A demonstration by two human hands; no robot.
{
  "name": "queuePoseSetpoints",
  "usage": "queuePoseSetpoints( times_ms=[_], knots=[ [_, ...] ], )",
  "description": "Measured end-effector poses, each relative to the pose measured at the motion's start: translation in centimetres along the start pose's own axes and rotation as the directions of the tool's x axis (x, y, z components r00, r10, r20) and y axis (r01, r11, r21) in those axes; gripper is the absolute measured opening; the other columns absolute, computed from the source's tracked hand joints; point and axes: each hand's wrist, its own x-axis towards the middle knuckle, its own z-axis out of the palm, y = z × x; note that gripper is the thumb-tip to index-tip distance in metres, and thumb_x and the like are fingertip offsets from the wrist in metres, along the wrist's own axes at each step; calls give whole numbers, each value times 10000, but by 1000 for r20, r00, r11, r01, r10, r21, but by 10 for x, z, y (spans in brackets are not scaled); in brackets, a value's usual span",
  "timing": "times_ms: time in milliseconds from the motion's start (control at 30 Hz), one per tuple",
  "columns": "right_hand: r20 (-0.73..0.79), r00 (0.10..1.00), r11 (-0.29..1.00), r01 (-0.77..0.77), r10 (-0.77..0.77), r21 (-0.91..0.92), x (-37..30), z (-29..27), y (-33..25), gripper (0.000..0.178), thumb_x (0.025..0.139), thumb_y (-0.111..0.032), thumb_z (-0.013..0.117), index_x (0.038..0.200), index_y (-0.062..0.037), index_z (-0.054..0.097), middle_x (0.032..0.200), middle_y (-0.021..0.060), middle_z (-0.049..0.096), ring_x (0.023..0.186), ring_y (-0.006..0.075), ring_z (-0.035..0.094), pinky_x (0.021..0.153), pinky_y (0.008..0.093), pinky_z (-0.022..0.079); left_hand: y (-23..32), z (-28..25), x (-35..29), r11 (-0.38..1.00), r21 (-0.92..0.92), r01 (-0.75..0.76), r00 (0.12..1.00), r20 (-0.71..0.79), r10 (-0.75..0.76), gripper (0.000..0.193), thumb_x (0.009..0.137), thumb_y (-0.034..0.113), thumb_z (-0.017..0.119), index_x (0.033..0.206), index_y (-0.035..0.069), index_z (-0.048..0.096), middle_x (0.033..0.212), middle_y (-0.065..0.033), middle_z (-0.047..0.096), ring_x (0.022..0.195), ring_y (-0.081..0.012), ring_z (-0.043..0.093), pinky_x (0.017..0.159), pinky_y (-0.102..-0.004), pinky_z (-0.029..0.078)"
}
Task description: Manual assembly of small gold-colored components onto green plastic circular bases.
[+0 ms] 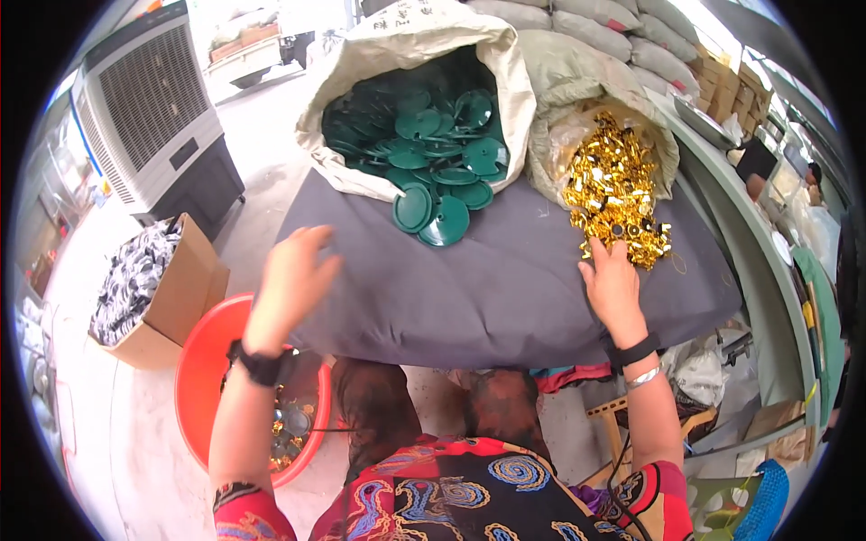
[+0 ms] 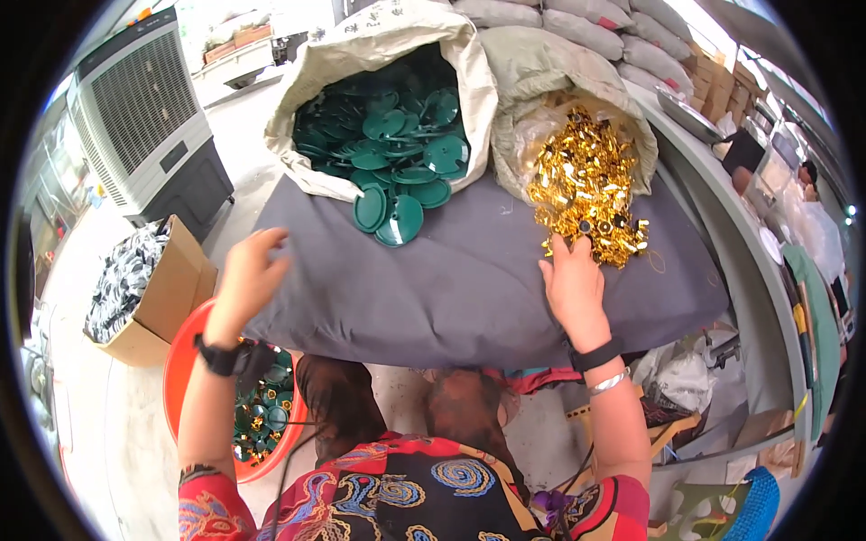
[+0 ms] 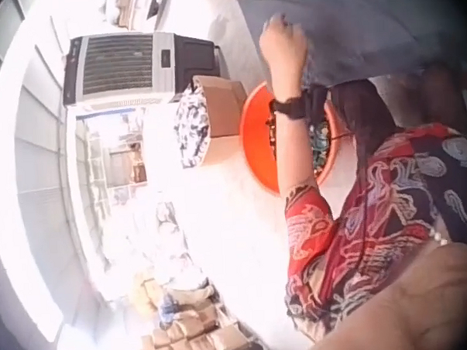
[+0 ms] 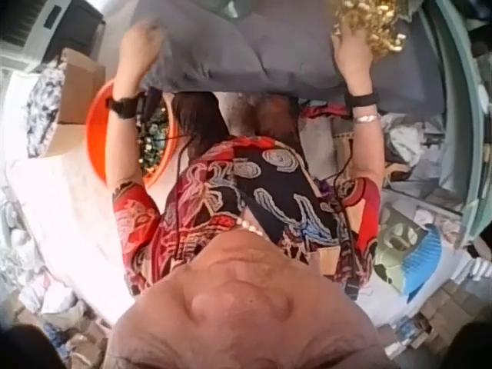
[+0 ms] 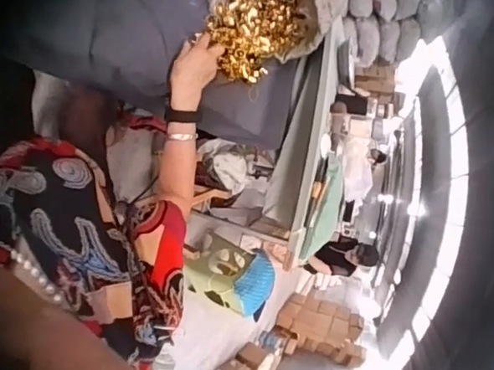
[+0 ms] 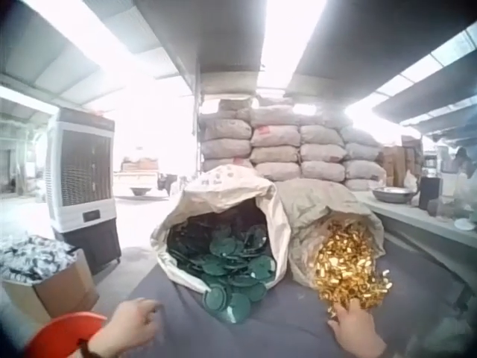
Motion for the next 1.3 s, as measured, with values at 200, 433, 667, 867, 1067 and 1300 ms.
queuePoseSetpoints(
  times_ms=[200,433,667,867,1067,1300],
  knots=[
    [-55,983,979,183,-178,94,-11,3,2,280,804,-154,691,1071,-105,619,857,132,530,745,337,599,638,436,488,45,83,83,990,106,89,983,151,-104,588,824,512,613,1076,-19,627,947,-230,671,891,-394,649,799,-466,507],
    [-137,966,931,248,-218,269,-12,2,3,257,760,-175,737,986,-111,634,802,115,556,715,317,593,605,421,467,44,116,98,985,129,118,991,53,-126,452,833,393,593,781,-46,690,795,-242,674,778,-393,670,704,-450,541],
    [-148,982,892,170,-118,419,-8,15,14,219,775,-85,686,970,-55,592,841,149,579,756,386,586,669,455,469,29,89,81,981,67,180,981,57,-184,202,739,96,584,862,-32,681,905,-233,672,877,-388,654,793,-455,525],
    [-96,982,828,187,-160,529,-18,2,2,239,807,-18,628,1044,-18,593,831,144,553,730,305,578,663,364,470,41,55,35,722,-591,361,933,241,-269,140,790,21,589,892,-66,631,684,-100,628,509,-132,620,425,-256,474],
    [-58,934,349,189,-352,918,-52,-36,-94,278,809,26,630,1086,0,617,945,94,606,811,187,608,724,279,488,93,47,-47,451,-776,440,896,414,-160,125,838,10,571,933,-44,631,716,-42,629,511,-83,583,432,-210,426],
    [-10,924,196,92,-383,976,-73,-21,-117,311,818,80,628,1122,37,574,1014,119,598,921,208,643,808,289,527,104,66,-84,545,-790,280,956,282,-82,146,859,21,579,987,-28,629,712,-9,623,533,-54,572,457,-193,429]
  ],
)
